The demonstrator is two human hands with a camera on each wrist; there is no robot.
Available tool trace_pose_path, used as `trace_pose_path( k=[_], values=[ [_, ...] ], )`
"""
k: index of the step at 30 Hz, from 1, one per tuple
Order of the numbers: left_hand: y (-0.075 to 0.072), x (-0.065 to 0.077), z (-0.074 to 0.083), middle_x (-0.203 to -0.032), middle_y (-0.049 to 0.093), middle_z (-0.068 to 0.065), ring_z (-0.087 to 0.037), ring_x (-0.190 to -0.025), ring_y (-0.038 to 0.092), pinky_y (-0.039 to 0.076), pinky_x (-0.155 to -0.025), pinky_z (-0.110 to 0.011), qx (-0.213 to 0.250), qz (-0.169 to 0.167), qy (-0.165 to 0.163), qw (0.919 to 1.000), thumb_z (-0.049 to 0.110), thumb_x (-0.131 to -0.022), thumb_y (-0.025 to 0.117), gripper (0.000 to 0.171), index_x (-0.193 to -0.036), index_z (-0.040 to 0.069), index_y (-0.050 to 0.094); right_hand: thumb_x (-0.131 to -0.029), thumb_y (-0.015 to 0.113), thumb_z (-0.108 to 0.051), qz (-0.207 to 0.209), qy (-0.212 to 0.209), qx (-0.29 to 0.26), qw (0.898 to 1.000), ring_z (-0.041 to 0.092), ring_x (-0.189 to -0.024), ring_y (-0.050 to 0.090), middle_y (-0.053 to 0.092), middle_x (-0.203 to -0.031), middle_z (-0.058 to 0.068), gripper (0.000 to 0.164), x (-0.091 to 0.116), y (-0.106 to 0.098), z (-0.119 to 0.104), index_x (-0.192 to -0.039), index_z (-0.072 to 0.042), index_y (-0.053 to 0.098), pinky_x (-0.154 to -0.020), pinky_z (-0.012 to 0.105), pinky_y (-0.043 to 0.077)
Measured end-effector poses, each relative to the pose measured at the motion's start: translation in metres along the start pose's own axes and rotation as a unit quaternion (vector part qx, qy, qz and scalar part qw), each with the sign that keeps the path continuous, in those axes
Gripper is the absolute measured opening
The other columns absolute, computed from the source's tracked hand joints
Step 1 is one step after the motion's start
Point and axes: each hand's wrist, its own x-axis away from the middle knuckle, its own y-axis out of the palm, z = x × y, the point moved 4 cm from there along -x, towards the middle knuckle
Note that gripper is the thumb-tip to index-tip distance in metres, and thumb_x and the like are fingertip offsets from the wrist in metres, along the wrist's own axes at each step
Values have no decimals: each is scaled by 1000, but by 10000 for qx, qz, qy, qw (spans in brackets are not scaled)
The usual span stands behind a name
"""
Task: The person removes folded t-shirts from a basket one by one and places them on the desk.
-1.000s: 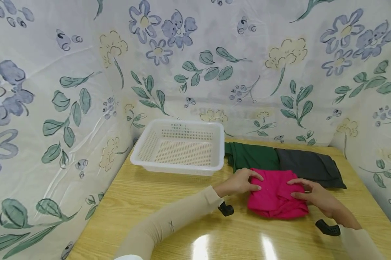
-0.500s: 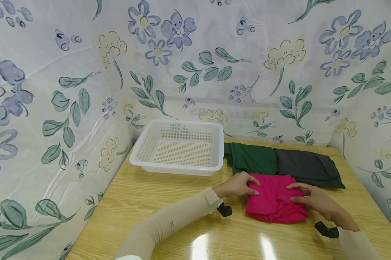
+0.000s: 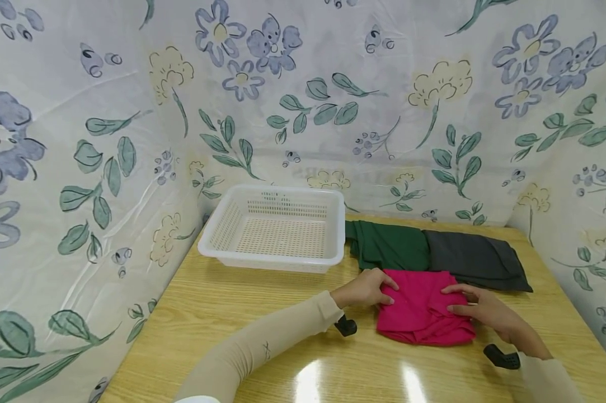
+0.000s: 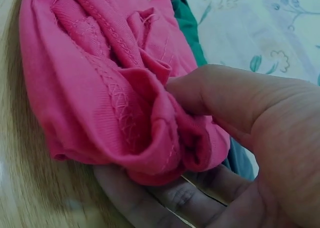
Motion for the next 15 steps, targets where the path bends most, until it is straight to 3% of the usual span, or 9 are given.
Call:
trace_pose_path(
  k=[6,9,12,15],
  values=[
    [-2,0,1,-119,71,1,-6,-98,59,48,-81,-17,-473,90,273,9985,15,-91,81,28,-119,11,77,-97,74,-27,-51,-75,126,9999,33,-115,53,40,-150,31,55,3,2,-7,-143,-4,54,-83,37,54],
    [-7,3,6,-115,71,2,-8,-103,58,46,-84,-17,-902,160,523,9944,16,-93,79,23,-116,11,77,-98,73,-27,-73,-244,440,9987,33,-113,53,43,-147,28,53,4,-1,-12,-142,-4,55,-81,39,54],
    [-18,4,14,-96,72,3,-8,-97,57,45,-80,-18,-1367,289,916,9859,16,-96,75,19,-114,9,76,-98,73,-24,42,-450,684,9966,31,-106,58,47,-142,27,53,7,-7,-18,-142,-1,55,-78,39,56],
    [-39,10,25,-80,67,3,-6,-82,57,46,-73,-18,-1530,459,1396,9772,13,-99,70,17,-113,5,75,-99,71,-23,410,-670,870,9931,27,-98,65,54,-135,27,51,8,-16,-25,-142,1,55,-75,38,58]
  ],
)
